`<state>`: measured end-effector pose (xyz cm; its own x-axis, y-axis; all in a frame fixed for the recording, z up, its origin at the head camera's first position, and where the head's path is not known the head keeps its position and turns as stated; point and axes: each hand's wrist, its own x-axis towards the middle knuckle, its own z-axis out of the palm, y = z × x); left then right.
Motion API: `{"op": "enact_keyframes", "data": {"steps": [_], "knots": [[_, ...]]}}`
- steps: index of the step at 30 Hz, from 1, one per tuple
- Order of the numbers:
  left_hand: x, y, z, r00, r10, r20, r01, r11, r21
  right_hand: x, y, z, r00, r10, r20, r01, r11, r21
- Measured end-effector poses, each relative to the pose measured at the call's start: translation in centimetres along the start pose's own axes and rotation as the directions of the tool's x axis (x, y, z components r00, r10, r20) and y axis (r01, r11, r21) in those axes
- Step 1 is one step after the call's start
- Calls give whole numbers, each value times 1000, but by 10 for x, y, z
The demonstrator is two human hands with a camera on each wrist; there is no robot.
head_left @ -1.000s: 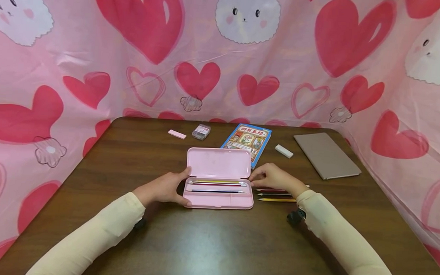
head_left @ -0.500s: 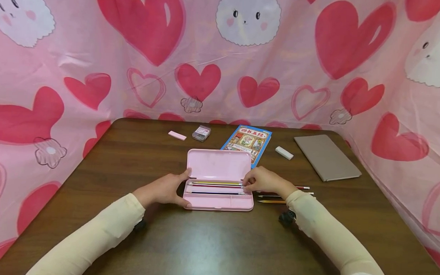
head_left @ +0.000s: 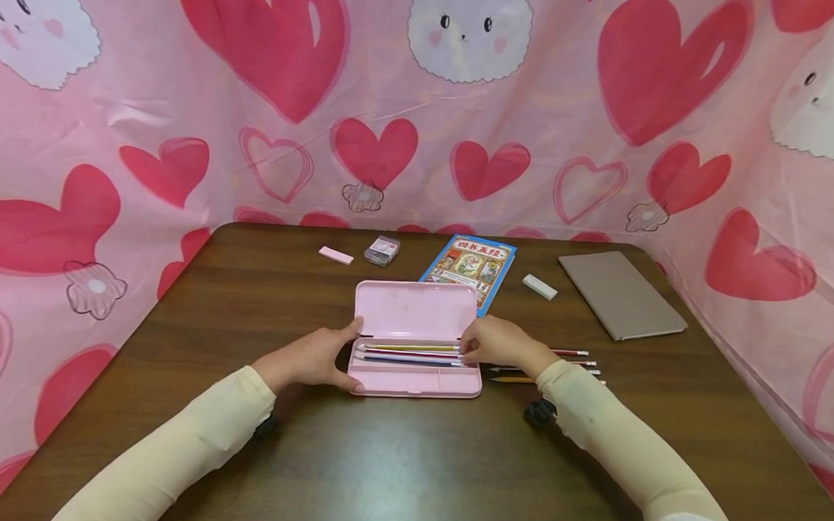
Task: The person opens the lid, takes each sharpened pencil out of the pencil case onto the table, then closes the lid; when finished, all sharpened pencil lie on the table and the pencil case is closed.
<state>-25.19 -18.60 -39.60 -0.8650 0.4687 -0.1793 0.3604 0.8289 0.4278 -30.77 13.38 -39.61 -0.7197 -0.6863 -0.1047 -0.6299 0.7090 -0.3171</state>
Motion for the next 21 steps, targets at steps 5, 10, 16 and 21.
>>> {"op": "enact_keyframes", "data": {"steps": [5, 10, 16, 21], "knots": [[0, 0, 0, 1000, 6, 0, -6, 1000, 4, -2, 1, 2, 998, -51, -21, 51, 999, -4], [0, -1, 1, 1000, 19, -6, -19, 1000, 8, -6, 3, 3, 994, -84, -65, 84, 996, -5], [0, -2, 2, 1000, 23, -5, -23, 1000, 4, -14, 7, -1, 984, -112, -138, 112, 994, -2], [1, -1, 1, 1000, 26, -14, -26, 1000, 18, -21, 12, -3, 978, -120, -173, 126, 992, 25]]}}
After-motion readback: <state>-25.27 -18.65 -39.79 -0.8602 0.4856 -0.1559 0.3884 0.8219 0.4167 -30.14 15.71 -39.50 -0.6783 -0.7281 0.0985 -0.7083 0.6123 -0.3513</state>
